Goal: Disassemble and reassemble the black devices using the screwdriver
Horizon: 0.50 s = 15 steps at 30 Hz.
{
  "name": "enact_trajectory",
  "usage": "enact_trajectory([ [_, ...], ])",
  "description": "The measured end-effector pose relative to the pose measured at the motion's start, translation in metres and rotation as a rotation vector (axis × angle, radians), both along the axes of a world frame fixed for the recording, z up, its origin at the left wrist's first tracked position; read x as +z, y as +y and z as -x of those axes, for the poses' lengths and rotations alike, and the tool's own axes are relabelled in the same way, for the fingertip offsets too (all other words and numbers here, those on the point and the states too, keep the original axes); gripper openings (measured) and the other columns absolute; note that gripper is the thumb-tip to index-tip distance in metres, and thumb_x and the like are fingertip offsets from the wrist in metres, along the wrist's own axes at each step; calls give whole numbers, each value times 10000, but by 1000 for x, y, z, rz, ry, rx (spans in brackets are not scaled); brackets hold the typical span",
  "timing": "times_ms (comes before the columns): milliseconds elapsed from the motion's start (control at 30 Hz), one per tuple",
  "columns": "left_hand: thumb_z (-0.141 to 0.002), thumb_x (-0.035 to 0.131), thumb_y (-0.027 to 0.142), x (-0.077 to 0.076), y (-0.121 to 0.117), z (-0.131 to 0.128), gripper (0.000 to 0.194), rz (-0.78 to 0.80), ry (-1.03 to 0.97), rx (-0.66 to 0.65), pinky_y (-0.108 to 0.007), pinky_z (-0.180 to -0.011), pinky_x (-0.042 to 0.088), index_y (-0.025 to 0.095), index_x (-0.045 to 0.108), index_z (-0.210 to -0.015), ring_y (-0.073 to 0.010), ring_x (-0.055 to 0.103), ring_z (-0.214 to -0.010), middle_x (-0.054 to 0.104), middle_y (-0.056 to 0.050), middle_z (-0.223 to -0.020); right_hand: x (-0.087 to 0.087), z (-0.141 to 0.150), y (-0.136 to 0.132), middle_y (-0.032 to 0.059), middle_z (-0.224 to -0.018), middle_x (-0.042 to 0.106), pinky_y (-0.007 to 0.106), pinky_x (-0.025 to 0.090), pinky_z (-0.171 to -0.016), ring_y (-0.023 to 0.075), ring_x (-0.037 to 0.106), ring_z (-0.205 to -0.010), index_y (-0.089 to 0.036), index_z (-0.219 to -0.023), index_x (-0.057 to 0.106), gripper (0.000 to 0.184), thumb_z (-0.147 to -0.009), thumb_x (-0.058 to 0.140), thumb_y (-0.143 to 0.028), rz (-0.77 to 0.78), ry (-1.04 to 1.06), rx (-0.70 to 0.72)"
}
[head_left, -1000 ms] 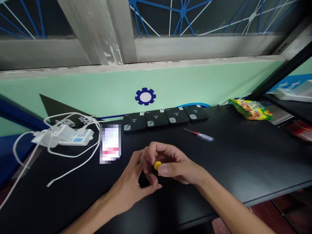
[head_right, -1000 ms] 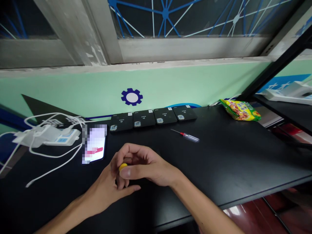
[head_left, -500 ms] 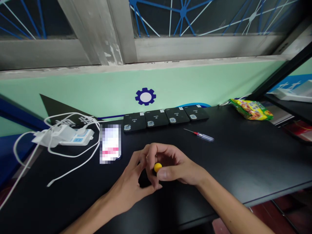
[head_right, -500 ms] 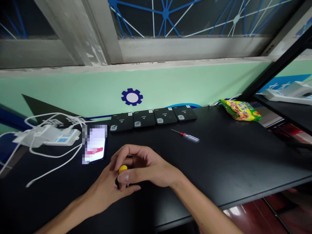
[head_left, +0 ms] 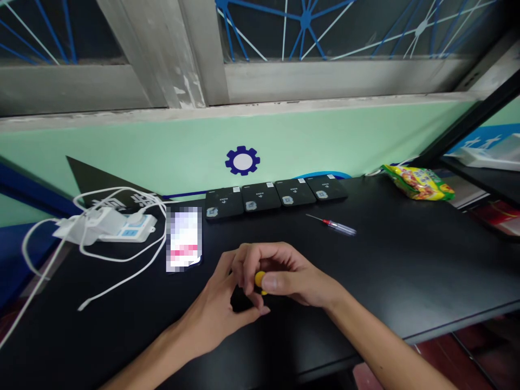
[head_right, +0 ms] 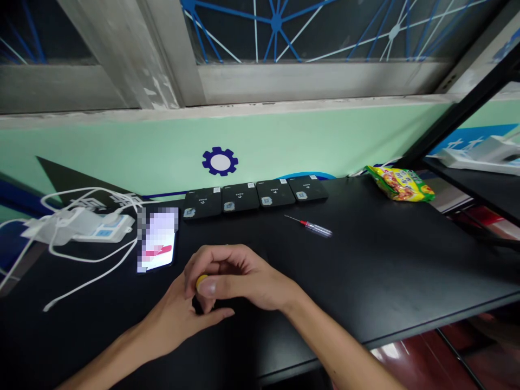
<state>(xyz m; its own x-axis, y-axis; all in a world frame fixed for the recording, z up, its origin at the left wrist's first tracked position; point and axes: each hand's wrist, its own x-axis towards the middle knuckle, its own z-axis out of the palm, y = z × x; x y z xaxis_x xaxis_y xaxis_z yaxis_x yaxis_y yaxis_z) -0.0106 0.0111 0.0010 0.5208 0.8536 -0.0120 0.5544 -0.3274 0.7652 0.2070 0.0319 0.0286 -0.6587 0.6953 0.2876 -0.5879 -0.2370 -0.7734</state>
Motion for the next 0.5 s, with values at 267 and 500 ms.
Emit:
enact_trajectory([
  [267, -888, 910, 381, 4, 1, -2, 585, 41, 12, -19, -576, -1076, 617, 365, 664, -1419, -356, 654, -1326, 606, -85, -1498, -7, 2, 1, 6, -968, 675, 238, 481, -615, 94, 651, -632, -190, -1042, 708, 235, -920, 892, -271, 40, 39, 16],
  [500, -910, 891, 440, 1, 1, 1, 460, 35, 29, -42, -487, -950, 680, 337, 731, -1328, -332, 721, -1197, 674, -82, -1340, 0, 2, 0, 63, -986, 699, 253, 399, -601, 102, 513, -633, -149, -1132, 756, 279, -1047, 724, -412, 41, 63, 11],
])
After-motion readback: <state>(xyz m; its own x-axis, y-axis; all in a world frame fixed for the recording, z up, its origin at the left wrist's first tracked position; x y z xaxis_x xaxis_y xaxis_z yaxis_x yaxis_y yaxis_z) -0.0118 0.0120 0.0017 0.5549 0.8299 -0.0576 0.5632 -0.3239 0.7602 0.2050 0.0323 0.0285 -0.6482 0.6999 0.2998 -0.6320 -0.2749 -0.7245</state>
